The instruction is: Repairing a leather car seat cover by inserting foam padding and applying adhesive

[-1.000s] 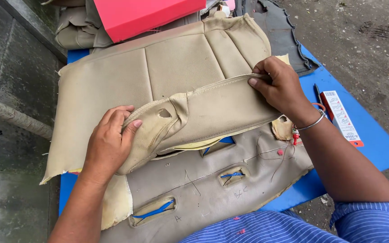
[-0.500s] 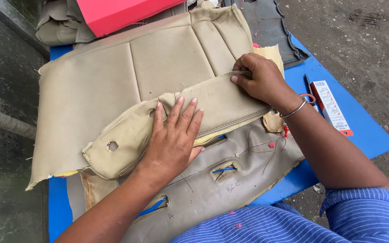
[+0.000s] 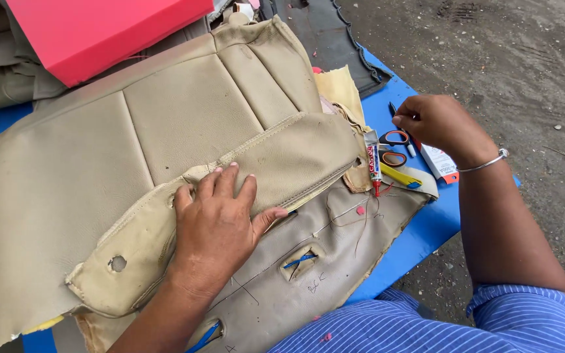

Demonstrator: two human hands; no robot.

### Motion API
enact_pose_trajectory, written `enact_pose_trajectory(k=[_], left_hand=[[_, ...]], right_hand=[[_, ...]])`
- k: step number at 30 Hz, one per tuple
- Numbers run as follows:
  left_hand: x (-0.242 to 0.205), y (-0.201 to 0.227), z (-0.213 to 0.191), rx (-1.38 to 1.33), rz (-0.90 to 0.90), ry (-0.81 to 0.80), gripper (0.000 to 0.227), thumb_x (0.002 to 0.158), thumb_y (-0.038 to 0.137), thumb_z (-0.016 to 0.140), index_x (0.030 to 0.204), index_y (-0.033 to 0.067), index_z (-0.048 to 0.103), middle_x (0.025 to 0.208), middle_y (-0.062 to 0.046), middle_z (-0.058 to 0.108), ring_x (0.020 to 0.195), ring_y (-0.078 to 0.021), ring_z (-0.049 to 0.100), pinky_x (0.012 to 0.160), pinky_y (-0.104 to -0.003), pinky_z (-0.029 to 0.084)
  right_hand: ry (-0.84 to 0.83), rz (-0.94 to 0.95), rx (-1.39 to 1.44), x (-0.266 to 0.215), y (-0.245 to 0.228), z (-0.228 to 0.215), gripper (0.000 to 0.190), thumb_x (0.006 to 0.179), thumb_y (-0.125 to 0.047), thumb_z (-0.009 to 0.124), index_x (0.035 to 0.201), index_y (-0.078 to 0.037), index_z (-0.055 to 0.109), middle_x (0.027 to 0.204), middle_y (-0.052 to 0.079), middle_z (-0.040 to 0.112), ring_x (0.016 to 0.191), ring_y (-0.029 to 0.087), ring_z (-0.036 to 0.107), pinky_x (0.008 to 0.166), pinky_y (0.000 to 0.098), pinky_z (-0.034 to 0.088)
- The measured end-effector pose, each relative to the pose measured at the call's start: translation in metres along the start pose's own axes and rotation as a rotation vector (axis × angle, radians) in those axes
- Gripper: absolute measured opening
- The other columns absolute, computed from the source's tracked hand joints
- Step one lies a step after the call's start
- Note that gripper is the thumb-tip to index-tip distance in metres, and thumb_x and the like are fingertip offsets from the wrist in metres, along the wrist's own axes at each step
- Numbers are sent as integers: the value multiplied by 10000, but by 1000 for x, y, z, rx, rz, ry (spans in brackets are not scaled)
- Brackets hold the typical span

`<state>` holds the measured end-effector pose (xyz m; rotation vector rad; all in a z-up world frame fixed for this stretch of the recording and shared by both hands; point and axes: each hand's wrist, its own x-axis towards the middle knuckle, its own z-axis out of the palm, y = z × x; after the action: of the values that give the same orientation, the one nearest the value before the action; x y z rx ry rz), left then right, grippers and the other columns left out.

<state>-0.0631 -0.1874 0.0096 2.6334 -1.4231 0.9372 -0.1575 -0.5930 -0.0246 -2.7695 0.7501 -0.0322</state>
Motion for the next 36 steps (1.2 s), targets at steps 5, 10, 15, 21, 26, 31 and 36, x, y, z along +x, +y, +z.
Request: enact_pose_trajectory(k=[5,10,15,21,26,31,36], left_hand=[[5,-3,8,-46,-86,52,326,914,538,693,1051,243,676,1063,52,686,892,-202,633,815,-428,408],[-2,-3,21,-80,-133,91,522,855,469,770,1283,189,663,1209,49,632,1006,-201,567,887,-453,376],[-7,-3,32,-77,-196,114,468,882,534,718,1264,267,668,1483,-137,564,1392,-300,486,1039,-509,302],[-5,-10,39,-154,-184,222,285,928,131,618,1162,274,696,1270,-4,634,1147,-223,583,934,-463,321],[-4,-24,46,-195,-180,214,215,939,215,661,1145,272,679,1171,43,593,1144,-173,553,896,-442,355],[-2,-30,55,-249,-242,207,406,956,250,681,1342,204,564,1047,37,605,1041,-155,607,887,-403,411],[-3,-29,55,-252,-97,338,63,934,197,714,949,212,655,924,46,578,997,-163,602,867,-407,405]], right_hand=[[-143,8,-215,-44,-39,39,576,961,-668,537,974,-109,676,861,148,736,833,381,680,674,478,470],[-147,-16,-57,-35,-30,39,397,961,-518,610,854,-136,597,790,81,692,752,305,630,657,439,395],[118,-79,1195,-32,-43,-2,188,956,-127,731,934,-84,549,674,76,592,473,156,572,400,260,484],[55,-433,1427,-30,-165,-38,196,978,-135,637,1071,-31,499,1038,273,733,771,280,738,629,303,618],[151,-774,1165,-9,-214,-1,287,975,-85,685,1246,-8,634,1161,221,714,998,305,746,896,415,601],[219,-934,846,-8,-228,-1,150,941,-61,725,1090,-57,738,1160,179,719,1059,340,726,970,463,548],[10,-729,1277,8,-227,5,234,958,-22,691,1168,44,612,1016,183,731,814,184,743,743,273,620]])
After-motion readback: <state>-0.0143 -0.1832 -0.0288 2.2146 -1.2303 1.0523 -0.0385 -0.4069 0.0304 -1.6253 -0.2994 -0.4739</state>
